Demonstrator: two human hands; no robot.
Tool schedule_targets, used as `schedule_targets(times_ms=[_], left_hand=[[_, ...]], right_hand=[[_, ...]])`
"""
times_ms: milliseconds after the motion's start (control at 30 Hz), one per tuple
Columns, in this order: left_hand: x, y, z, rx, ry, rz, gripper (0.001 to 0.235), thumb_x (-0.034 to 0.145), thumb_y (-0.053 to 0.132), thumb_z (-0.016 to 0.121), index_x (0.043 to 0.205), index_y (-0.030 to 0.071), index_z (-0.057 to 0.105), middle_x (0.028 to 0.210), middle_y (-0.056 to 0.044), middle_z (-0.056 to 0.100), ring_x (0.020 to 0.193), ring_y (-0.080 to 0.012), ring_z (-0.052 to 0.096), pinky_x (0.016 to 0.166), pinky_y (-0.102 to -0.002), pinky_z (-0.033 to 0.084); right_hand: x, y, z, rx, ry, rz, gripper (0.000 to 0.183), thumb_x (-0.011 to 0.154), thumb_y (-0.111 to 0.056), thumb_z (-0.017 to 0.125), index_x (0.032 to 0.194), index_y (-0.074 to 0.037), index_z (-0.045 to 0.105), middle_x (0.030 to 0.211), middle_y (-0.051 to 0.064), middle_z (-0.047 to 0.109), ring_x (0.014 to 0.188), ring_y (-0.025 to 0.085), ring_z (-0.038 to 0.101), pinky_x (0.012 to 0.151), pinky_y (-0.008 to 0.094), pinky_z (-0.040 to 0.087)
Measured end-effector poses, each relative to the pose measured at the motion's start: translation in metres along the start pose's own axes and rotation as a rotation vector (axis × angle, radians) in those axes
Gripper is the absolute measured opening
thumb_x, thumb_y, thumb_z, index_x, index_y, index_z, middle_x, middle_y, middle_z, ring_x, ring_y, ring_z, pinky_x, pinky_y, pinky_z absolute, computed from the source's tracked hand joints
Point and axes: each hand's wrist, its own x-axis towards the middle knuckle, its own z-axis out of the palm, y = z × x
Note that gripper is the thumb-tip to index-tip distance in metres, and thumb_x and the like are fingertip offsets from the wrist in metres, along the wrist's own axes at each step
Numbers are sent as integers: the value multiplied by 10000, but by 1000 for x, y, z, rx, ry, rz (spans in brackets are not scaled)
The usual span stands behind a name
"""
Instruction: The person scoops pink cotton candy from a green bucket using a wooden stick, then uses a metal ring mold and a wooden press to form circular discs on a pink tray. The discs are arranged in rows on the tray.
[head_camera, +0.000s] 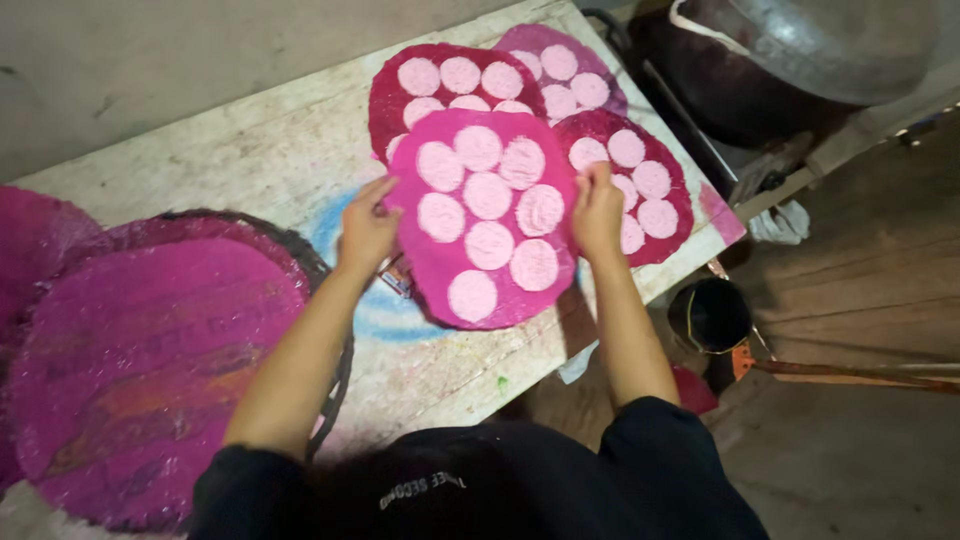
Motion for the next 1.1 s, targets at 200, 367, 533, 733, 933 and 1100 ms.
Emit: schedule_targets(times_ms=[200, 367, 533, 733, 933, 1100], left_hand=[[10, -28, 35, -6, -106, -122, 401, 837, -4, 703, 1229, 83, 711, 1330, -147, 606, 1036, -235, 698, 900, -308, 585], [-75, 26, -104, 7, -79, -117, 401, 879, -4, 683, 1273, 68, 674, 1328, -125, 615, 1077, -237, 670, 890, -313, 590], [-223, 61, -254, 326, 400, -261, 366, 984, 25, 687, 1348, 52, 661, 1291, -164, 633, 1090, -238, 667, 880, -320, 570], [-424, 33, -302, 895, 640, -327, 258, 1030, 127, 640, 1282, 70, 641, 1283, -145, 654, 1111, -319, 664, 943, -428, 563], [-510, 36, -286, 1449, 588, -580, 501, 940, 378, 649, 1358, 106, 607, 1369, -190, 598, 1217, -425, 634, 1018, -592, 520], [-493, 53, -301, 814, 606, -821, 490, 910, 367, 691, 1279, 49, 636, 1282, -250, 606, 1076, -467, 613, 813, -563, 516]], right_hand=[[-25, 62, -32, -269, 113, 50, 309, 912, -63, 656, 1198, 21, 572, 1106, 262, 561, 981, 436, 596, 814, 499, 481], [-64, 34, 20, -137, 25, -46, 333, 881, -104, 736, 1177, -19, 610, 1114, 202, 568, 970, 368, 597, 834, 449, 508], [-96, -84, 99, 269, -315, -146, 290, 967, -80, 665, 1250, -53, 608, 1190, 144, 569, 904, 245, 618, 727, 334, 550], [-138, -261, 164, 391, -755, -538, 329, 950, -130, 714, 1254, -77, 600, 1153, 135, 555, 874, 249, 630, 741, 367, 532], [-223, -399, 251, 436, -941, -818, 359, 959, -201, 742, 1261, -85, 586, 1160, 125, 574, 969, 296, 659, 815, 399, 539], [-328, -475, 349, 417, -852, -1060, 700, 805, -337, 798, 1307, 19, 462, 1120, 219, 533, 995, 416, 602, 830, 480, 530]])
